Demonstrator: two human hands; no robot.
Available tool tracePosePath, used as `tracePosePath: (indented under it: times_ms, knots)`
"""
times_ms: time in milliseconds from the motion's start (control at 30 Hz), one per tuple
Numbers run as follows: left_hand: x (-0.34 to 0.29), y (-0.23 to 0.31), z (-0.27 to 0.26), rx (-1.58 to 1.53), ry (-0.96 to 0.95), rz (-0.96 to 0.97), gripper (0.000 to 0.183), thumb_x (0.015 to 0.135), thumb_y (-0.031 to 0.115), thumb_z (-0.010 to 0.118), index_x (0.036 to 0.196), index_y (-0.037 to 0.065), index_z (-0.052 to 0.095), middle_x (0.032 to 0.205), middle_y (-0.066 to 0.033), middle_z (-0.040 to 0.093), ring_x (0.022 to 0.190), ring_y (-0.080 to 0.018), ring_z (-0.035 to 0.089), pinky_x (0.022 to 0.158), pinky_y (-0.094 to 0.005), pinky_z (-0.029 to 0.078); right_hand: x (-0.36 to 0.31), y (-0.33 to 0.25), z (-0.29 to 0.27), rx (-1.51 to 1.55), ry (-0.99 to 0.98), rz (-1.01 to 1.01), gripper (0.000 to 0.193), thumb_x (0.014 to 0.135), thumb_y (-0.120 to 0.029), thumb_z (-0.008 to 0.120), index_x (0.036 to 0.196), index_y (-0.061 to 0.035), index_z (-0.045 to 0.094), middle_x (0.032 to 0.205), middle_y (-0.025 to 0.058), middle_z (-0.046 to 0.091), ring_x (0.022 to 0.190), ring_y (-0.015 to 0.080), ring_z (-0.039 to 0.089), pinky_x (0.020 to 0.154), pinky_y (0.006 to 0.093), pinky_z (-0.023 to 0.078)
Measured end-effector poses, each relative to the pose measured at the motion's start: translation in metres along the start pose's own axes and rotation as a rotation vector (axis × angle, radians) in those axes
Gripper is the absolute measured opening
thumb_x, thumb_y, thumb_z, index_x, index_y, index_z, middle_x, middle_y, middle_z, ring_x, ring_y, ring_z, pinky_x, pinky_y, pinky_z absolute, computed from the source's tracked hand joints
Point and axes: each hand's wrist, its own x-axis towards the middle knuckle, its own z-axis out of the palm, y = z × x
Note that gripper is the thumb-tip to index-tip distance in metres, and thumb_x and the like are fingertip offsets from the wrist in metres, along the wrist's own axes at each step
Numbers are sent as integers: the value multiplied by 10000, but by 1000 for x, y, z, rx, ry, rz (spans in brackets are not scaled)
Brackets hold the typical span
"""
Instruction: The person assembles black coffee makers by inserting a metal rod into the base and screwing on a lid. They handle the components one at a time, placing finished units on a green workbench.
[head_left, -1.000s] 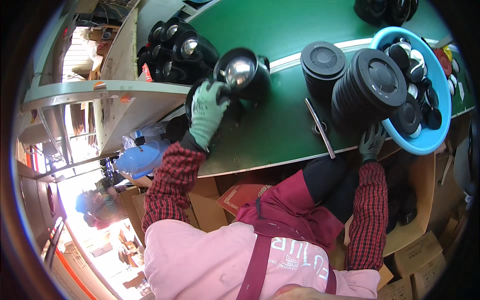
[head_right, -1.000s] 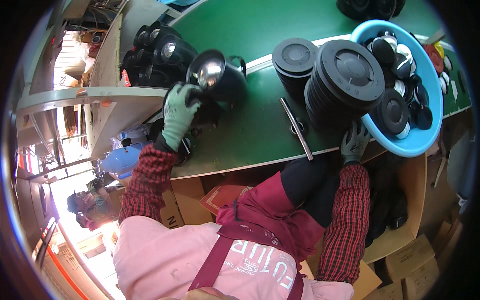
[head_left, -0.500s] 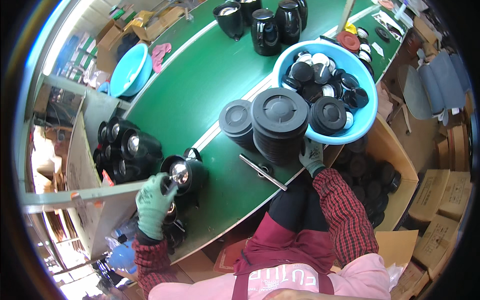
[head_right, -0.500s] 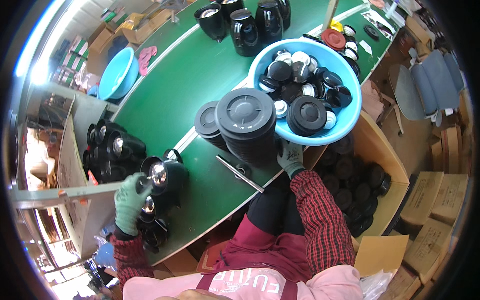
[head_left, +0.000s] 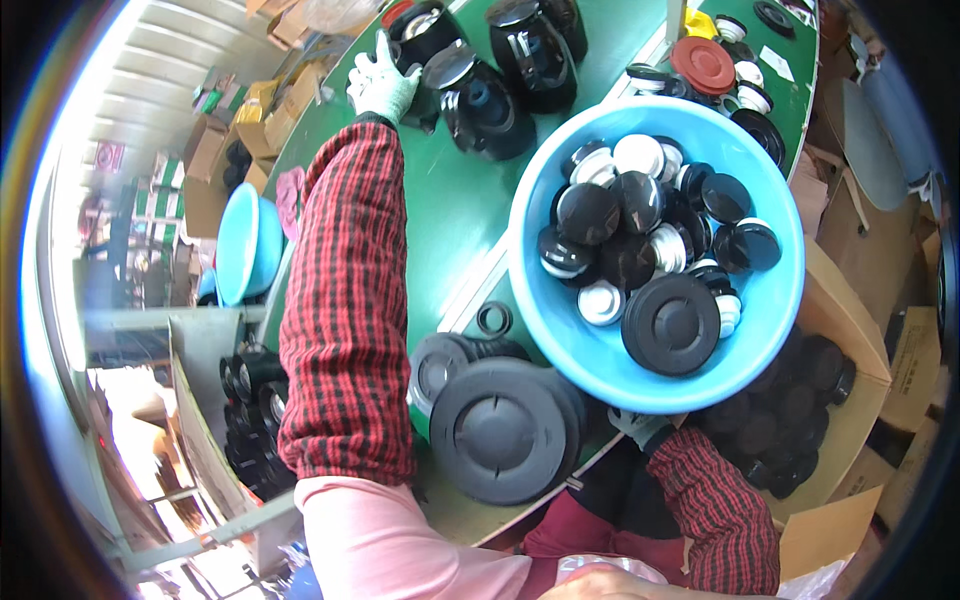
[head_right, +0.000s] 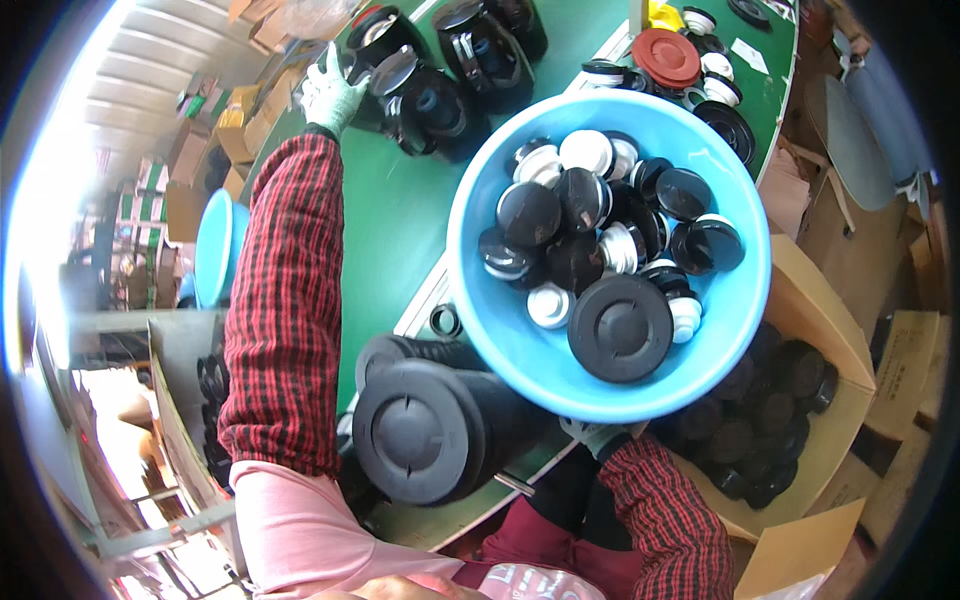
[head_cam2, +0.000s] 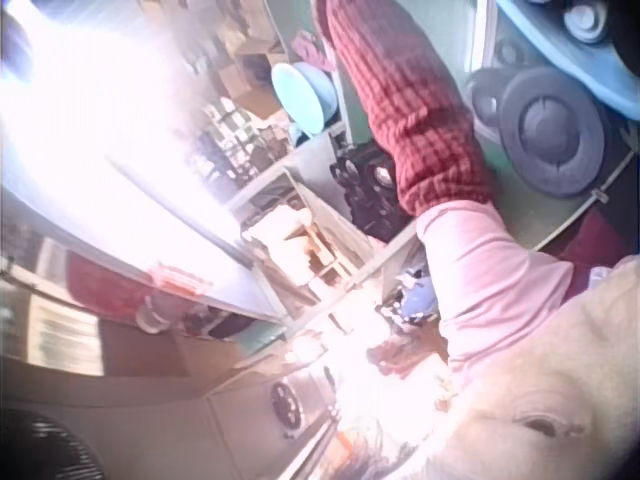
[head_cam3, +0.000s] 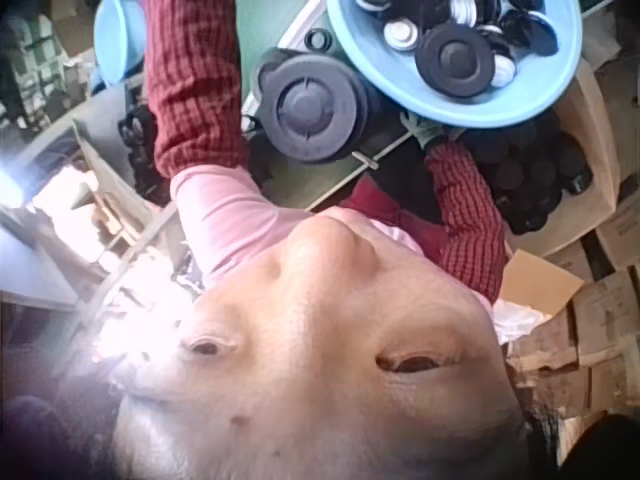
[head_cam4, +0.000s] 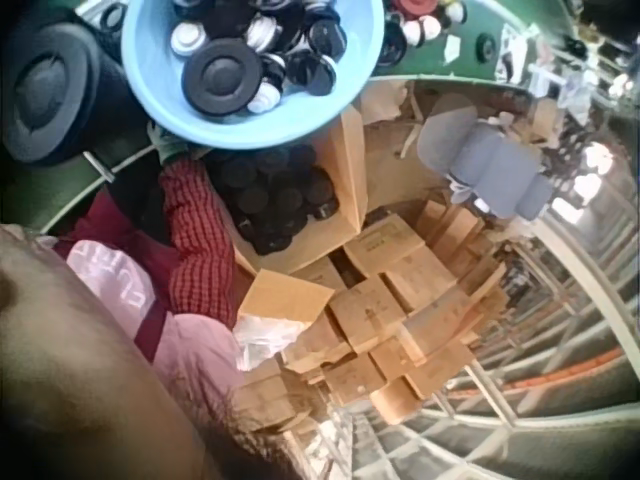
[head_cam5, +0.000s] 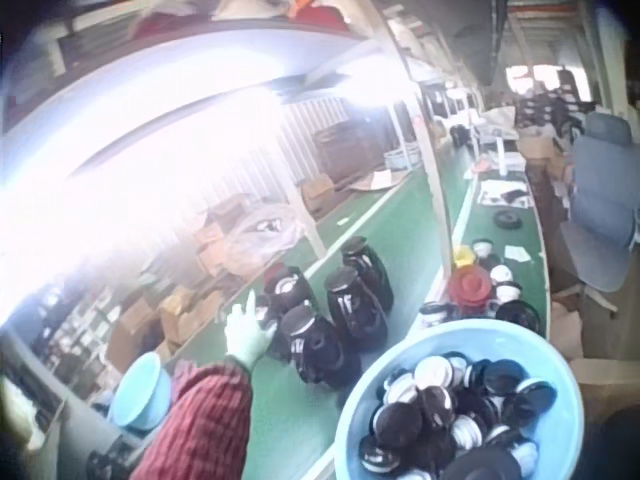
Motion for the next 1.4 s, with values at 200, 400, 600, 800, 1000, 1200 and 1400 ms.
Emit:
tracePosePath:
  times_ms: [200,400,600,800,1000,1200,1400]
  knots:
    - [93,-17,68,7,-351,82,928,830,606,733,1584,253,324,1341,-243,607,1237,-420,606,994,-535,505,14,-3,-22,-13,22,-115,464,822,-318,689,1242,-133,622,1272,167,614,1211,379,562,1038,536,429]
    - [80,30,59,-197,-296,88,866,760,612,779,1407,97,521,1222,-255,686,1153,-428,651,962,-486,512,15,-2,-31,-13,73,-148,462,822,-302,683,1248,-139,615,1296,153,606,1248,359,546,1069,527,410]
    - [71,-51,71,-54,-196,106,402,874,427,738,1159,143,715,998,-168,750,914,-377,718,798,-475,549,22,-9,-24,-10,138,-240,460,822,-286,677,1254,-146,609,1321,140,598,1286,338,529,1100,518,391]
    - [24,-83,29,-161,-80,163,347,904,352,738,1131,93,701,1053,-184,736,961,-378,696,829,-463,533,23,-15,-21,-85,266,-231,459,822,-271,671,1260,-152,602,1346,126,590,1323,317,512,1130,509,373]
    - [-52,-125,-84,-77,-127,-104,501,910,475,721,1115,18,717,1021,-180,747,939,-336,699,852,-438,530,42,-6,5,-98,432,-174,509,810,-263,681,1301,-172,583,1375,120,538,1352,318,473,1154,498,360]
    - [-140,-258,-213,-596,33,-160,314,997,233,660,1212,5,678,1115,-104,733,988,-186,671,888,-324,520,58,-31,-36,-43,97,-92,378,790,-249,698,1151,-138,673,1261,119,580,1225,318,536,1020,489,449]
    - [-302,-237,-414,-682,121,-180,381,1011,190,636,1342,-1,626,1274,-137,678,1134,-194,633,996,-330,501,69,-55,-43,-304,160,-73,315,795,-177,677,1080,-57,733,1057,191,719,1020,345,693,927,453,543]
